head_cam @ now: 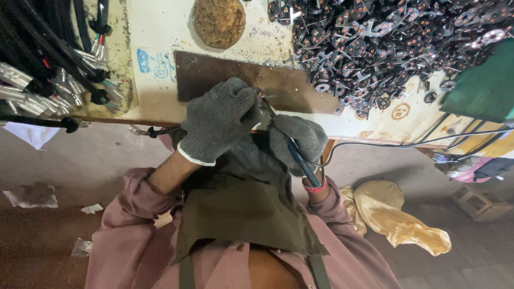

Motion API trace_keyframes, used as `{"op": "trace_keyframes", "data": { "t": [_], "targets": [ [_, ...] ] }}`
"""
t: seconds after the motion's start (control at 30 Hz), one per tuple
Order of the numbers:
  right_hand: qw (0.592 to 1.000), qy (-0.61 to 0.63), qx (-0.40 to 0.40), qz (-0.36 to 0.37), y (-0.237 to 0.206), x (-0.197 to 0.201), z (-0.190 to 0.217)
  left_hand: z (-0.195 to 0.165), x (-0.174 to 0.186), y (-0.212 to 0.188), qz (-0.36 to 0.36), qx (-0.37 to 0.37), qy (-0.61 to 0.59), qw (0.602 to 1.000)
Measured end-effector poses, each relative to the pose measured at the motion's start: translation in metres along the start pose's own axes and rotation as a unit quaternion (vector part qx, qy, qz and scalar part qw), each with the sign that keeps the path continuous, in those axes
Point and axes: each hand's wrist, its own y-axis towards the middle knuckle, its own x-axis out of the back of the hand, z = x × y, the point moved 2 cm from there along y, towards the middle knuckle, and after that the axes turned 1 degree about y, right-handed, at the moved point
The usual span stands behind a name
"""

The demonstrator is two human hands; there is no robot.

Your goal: The person sits at a workbench and solders wires onto small electronic components, holding a component and wire in one gloved hand while applying a soldering iron with the other. They finish each joint, set the component on the bench, and pick up the next piece to repeat the process.

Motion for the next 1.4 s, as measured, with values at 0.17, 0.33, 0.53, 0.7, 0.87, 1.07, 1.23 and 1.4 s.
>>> {"op": "trace_keyframes", "data": {
  "t": [0.17, 0.33, 0.53, 0.7, 0.87, 1.07, 1.23, 1.4],
  "targets": [
    [0.998, 0.037, -0.033, 0.034, 0.007, 0.001, 0.0, -0.001, 0.004, 0.001, 0.003, 0.007, -0.02, 1.0],
    [0.995, 0.046, -0.091, -0.005, 0.008, 0.002, -0.006, -0.002, 0.01, 0.004, 0.007, -0.002, -0.026, 1.0],
    [0.998, -0.031, -0.055, -0.002, 0.002, 0.0, -0.013, -0.003, 0.01, 0.005, 0.016, 0.0, -0.031, 0.999],
    [0.998, -0.048, -0.041, -0.008, 0.002, -0.002, -0.014, -0.002, 0.008, 0.003, 0.008, -0.006, -0.016, 1.0],
    [0.996, -0.061, -0.063, 0.016, 0.003, 0.004, -0.013, -0.001, 0.007, 0.004, 0.019, -0.006, -0.017, 1.0],
    [1.0, -0.015, -0.027, 0.004, 0.0, 0.007, -0.012, -0.001, 0.006, 0.005, 0.041, 0.004, -0.021, 0.999],
    [0.996, 0.072, -0.038, 0.022, -0.001, 0.001, -0.016, -0.003, 0.006, 0.006, 0.036, 0.015, -0.015, 0.999],
    [0.997, -0.057, 0.031, 0.051, -0.005, 0.005, -0.013, -0.002, 0.008, 0.006, 0.018, -0.001, -0.023, 1.0]
  ]
}}
